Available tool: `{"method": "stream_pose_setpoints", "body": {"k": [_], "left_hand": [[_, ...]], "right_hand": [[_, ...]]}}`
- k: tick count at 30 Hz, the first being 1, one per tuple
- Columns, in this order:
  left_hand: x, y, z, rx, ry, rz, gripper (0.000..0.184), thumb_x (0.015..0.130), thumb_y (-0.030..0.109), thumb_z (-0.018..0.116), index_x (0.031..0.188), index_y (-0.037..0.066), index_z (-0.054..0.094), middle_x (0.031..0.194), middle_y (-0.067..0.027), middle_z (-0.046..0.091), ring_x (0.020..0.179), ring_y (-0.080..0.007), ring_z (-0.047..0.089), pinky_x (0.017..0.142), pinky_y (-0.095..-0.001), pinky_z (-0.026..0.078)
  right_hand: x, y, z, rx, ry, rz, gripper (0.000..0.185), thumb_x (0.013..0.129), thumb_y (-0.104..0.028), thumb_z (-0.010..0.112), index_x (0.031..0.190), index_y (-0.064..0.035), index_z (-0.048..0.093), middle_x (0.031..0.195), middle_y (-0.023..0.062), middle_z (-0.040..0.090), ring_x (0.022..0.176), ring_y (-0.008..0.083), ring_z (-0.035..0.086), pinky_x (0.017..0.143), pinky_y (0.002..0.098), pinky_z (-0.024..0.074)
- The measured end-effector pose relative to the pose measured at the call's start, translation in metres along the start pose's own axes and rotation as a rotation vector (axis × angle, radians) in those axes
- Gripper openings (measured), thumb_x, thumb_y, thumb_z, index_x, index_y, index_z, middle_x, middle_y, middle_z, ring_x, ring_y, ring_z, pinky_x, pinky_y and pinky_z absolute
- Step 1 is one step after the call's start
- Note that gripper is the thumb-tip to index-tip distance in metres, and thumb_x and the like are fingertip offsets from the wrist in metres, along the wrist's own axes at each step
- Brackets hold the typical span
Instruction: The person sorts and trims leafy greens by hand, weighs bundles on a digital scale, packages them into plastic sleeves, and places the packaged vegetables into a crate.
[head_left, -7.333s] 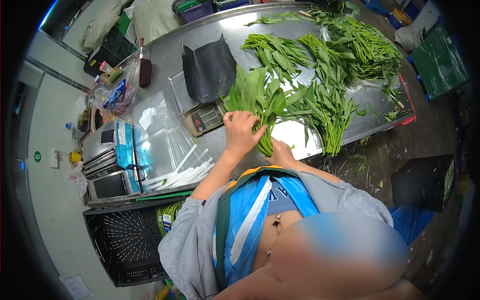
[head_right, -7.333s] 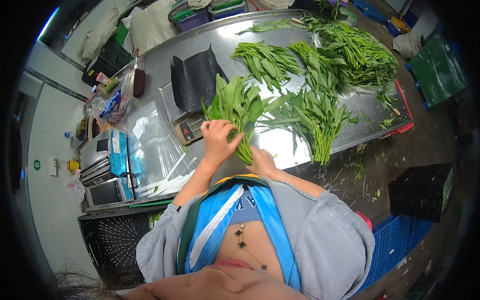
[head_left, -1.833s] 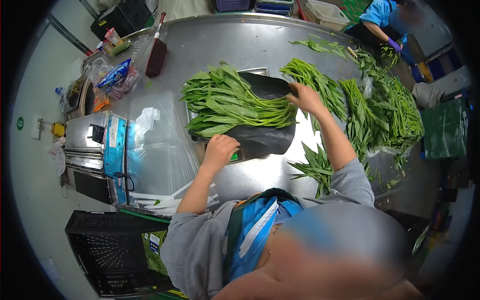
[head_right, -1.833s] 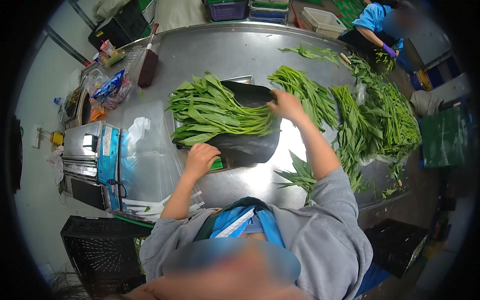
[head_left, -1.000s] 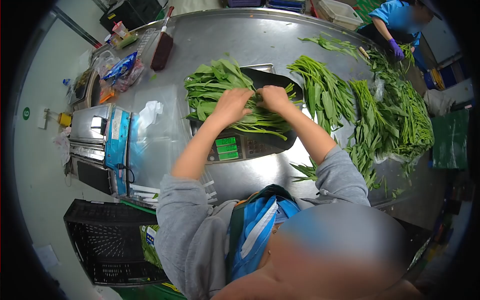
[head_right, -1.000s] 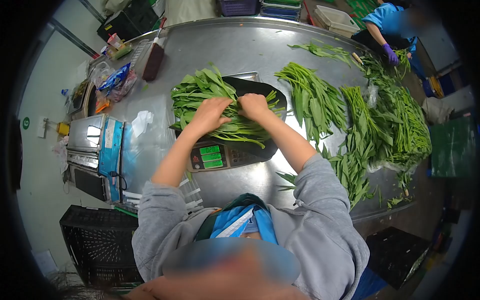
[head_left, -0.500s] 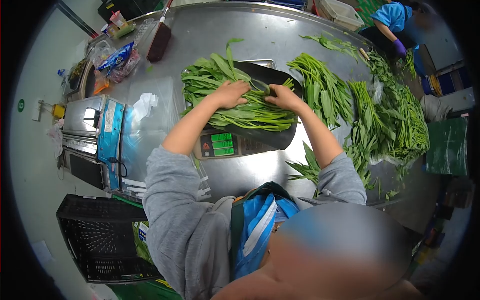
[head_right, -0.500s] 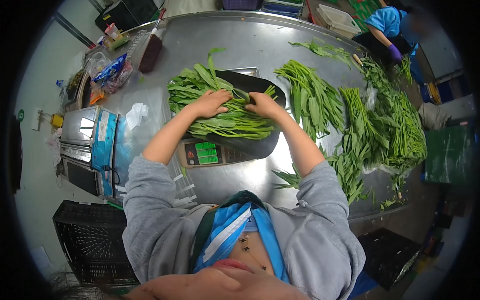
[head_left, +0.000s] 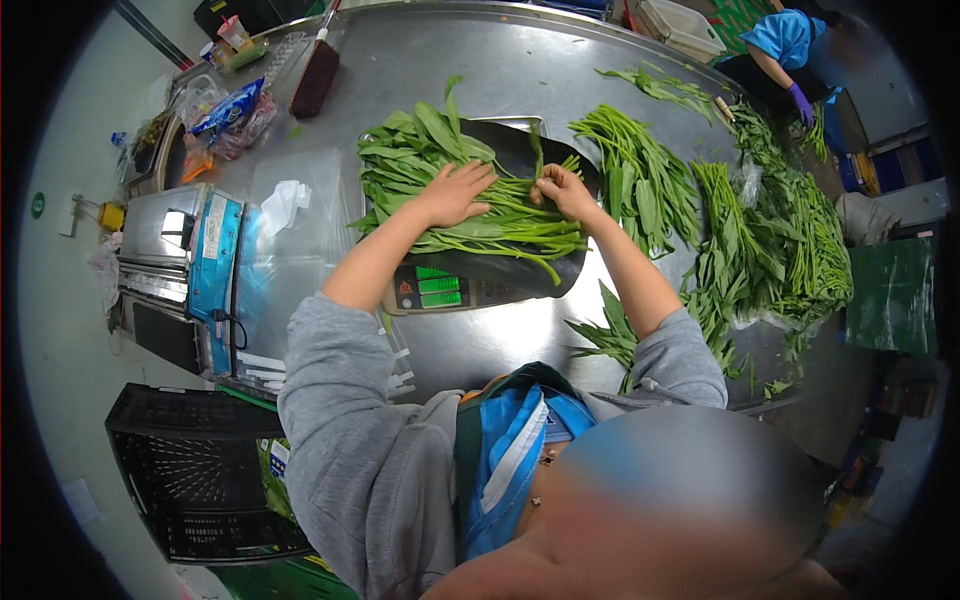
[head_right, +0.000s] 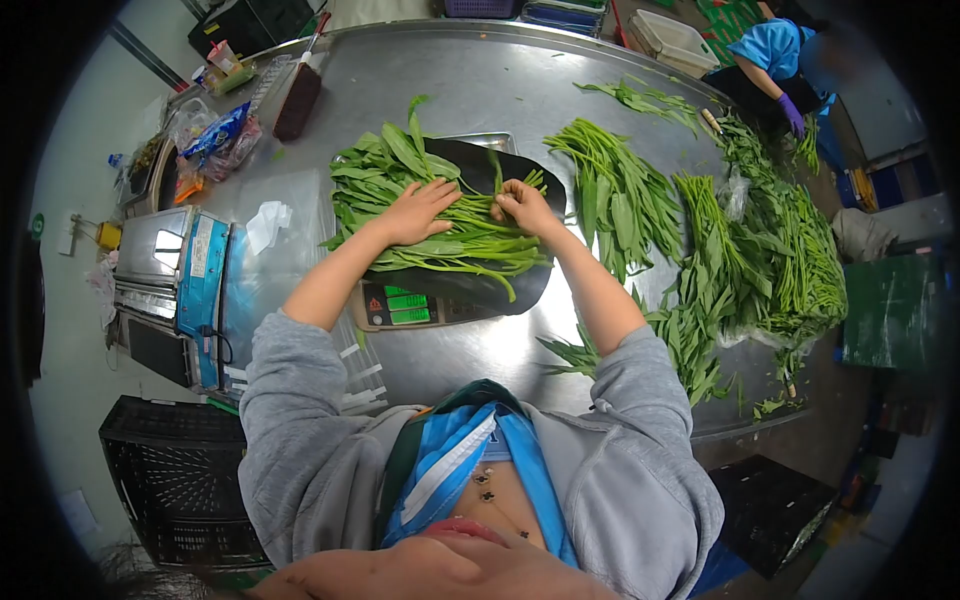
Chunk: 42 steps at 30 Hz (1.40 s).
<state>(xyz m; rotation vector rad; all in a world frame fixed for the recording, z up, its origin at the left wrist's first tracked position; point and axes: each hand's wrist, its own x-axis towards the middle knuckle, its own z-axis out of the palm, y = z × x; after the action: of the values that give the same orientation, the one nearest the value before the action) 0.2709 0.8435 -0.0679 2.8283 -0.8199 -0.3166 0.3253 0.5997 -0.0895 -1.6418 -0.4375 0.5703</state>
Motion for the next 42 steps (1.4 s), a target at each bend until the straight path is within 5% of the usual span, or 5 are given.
{"method": "stream_pose_setpoints", "body": {"k": [7,17,19,26,42], "left_hand": [[-0.004,0.000,0.014,0.078,0.067,0.006,0.059,0.087,0.039,0.044,0.137,0.014,0.025,0.143,-0.0076,0.022,0.132,-0.0247,0.018,0.105,-0.0466,0.017],[-0.009,0.014,-0.009,-0.104,0.289,0.051,0.051,0.074,0.028,0.065,0.120,0.012,0.049,0.131,-0.0092,0.041,0.127,-0.0259,0.031,0.103,-0.0469,0.020],[-0.012,0.021,-0.006,-0.124,0.316,0.084,0.051,0.071,0.025,0.068,0.117,0.012,0.052,0.130,-0.0093,0.042,0.125,-0.0265,0.032,0.103,-0.0475,0.020],[-0.016,0.017,0.000,-0.190,0.377,0.108,0.031,0.065,0.016,0.069,0.094,0.012,0.058,0.127,-0.0076,0.045,0.125,-0.0269,0.033,0.102,-0.0498,0.020],[-0.029,0.017,0.002,-0.251,0.375,0.122,0.019,0.065,0.010,0.067,0.083,0.011,0.062,0.125,-0.0079,0.047,0.124,-0.0262,0.034,0.102,-0.0476,0.022]], "right_hand": [[-0.036,-0.051,-0.056,0.928,0.131,-0.025,0.008,0.088,-0.013,0.050,0.085,-0.0084,0.045,0.068,-0.0003,0.045,0.051,0.0059,0.037,0.051,0.0207,0.0330],[-0.069,-0.131,-0.045,0.441,0.371,-0.442,0.010,0.089,-0.014,0.051,0.097,-0.0076,0.049,0.070,0.0013,0.047,0.059,0.0090,0.041,0.055,0.0228,0.0356],[-0.060,-0.137,-0.001,-0.408,0.453,-0.242,0.024,0.082,-0.020,0.061,0.097,-0.0051,0.049,0.073,0.0065,0.053,0.061,0.0180,0.052,0.056,0.0293,0.0412],[-0.024,-0.075,0.036,-1.245,-0.181,-0.076,0.022,0.069,-0.021,0.066,0.087,-0.0075,0.063,0.086,0.0125,0.062,0.084,0.0293,0.060,0.070,0.0400,0.0481],[-0.033,-0.063,0.058,-1.097,-0.154,0.079,0.027,0.072,-0.028,0.065,0.085,-0.0040,0.061,0.086,0.0161,0.061,0.084,0.0329,0.059,0.071,0.0425,0.0454]]}}
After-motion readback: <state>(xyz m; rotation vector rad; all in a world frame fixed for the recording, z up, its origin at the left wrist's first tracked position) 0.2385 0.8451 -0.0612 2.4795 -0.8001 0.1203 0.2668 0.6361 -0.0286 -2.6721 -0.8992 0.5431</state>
